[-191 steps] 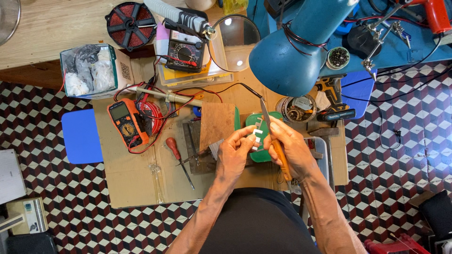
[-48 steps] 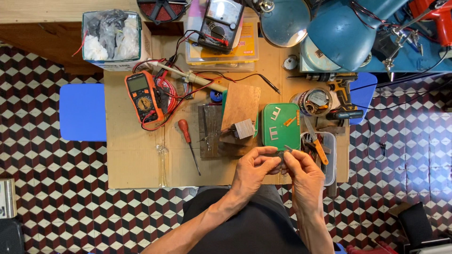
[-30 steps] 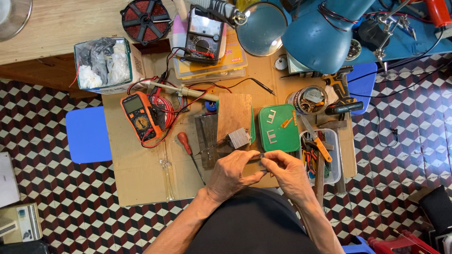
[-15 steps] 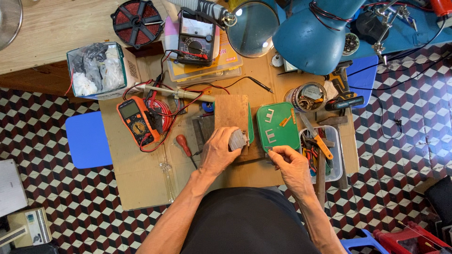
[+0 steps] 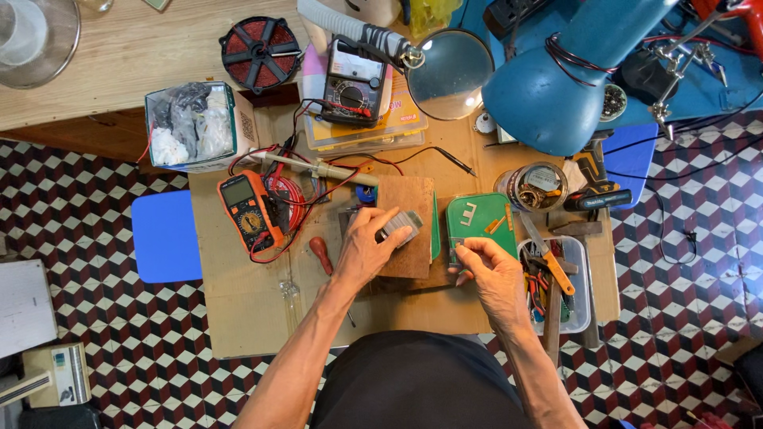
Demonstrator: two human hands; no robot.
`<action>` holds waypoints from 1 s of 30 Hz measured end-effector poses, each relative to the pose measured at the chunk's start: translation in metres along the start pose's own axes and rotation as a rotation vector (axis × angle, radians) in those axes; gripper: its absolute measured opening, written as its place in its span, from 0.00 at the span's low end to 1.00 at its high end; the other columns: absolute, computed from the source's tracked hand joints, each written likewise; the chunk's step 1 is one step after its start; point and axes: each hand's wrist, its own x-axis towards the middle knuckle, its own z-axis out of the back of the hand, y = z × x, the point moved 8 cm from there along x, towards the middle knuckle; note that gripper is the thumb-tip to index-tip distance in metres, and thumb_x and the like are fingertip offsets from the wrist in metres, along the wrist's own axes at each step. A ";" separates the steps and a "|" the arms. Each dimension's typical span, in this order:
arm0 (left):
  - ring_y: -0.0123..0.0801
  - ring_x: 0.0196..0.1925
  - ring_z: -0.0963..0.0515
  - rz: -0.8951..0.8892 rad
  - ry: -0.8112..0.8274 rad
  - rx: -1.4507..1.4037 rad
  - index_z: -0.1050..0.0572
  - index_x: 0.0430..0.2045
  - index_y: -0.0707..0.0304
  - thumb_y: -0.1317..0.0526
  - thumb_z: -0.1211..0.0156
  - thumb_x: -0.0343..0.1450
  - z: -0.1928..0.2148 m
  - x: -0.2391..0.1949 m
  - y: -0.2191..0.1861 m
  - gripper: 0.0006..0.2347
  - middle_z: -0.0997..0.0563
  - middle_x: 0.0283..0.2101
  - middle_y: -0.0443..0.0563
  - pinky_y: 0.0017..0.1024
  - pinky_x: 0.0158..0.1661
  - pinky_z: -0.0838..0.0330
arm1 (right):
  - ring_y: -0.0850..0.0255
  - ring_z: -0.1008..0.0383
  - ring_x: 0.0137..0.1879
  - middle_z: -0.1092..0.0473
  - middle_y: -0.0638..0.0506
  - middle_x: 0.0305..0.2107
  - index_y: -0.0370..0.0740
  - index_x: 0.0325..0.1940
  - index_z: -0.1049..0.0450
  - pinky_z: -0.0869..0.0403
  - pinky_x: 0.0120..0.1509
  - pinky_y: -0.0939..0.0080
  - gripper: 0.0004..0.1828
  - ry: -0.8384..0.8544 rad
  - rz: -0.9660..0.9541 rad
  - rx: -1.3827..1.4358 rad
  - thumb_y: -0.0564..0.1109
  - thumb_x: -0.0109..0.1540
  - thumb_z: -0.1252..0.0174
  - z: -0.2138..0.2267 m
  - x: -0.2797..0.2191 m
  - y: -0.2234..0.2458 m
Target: The person uses a small knife to scrape and adjust a metallic rectangular component on a wooden block. The person repeatedly scrapes the surface and edges of the component while holding it in place.
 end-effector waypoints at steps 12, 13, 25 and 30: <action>0.44 0.52 0.21 -0.125 -0.245 0.070 0.25 0.49 0.59 0.57 0.26 0.63 0.009 -0.015 -0.044 0.21 0.18 0.46 0.52 0.38 0.52 0.25 | 0.67 0.23 0.35 0.22 0.50 0.31 0.34 0.42 0.22 0.27 0.36 0.69 0.09 0.037 -0.040 -0.076 0.44 0.64 0.40 -0.014 0.014 0.001; 0.44 0.52 0.21 -0.132 -0.252 0.079 0.25 0.49 0.59 0.57 0.26 0.63 0.010 -0.016 -0.045 0.21 0.18 0.46 0.52 0.38 0.52 0.24 | 0.67 0.23 0.35 0.22 0.50 0.32 0.34 0.42 0.22 0.27 0.35 0.69 0.09 0.029 -0.030 -0.093 0.44 0.64 0.40 -0.015 0.015 0.002; 0.42 0.49 0.19 -0.036 -0.234 0.004 0.27 0.48 0.57 0.55 0.25 0.62 0.006 -0.017 -0.029 0.23 0.21 0.45 0.53 0.38 0.47 0.22 | 0.71 0.25 0.31 0.24 0.53 0.27 0.35 0.40 0.22 0.31 0.31 0.73 0.08 0.080 0.065 -0.216 0.43 0.64 0.39 -0.046 0.034 0.017; 0.41 0.49 0.20 0.002 -0.225 -0.035 0.27 0.46 0.56 0.55 0.24 0.60 0.006 -0.015 -0.027 0.22 0.21 0.44 0.51 0.38 0.47 0.23 | 0.73 0.25 0.31 0.24 0.55 0.27 0.35 0.40 0.23 0.31 0.31 0.73 0.08 0.074 0.090 -0.249 0.44 0.65 0.39 -0.049 0.038 0.021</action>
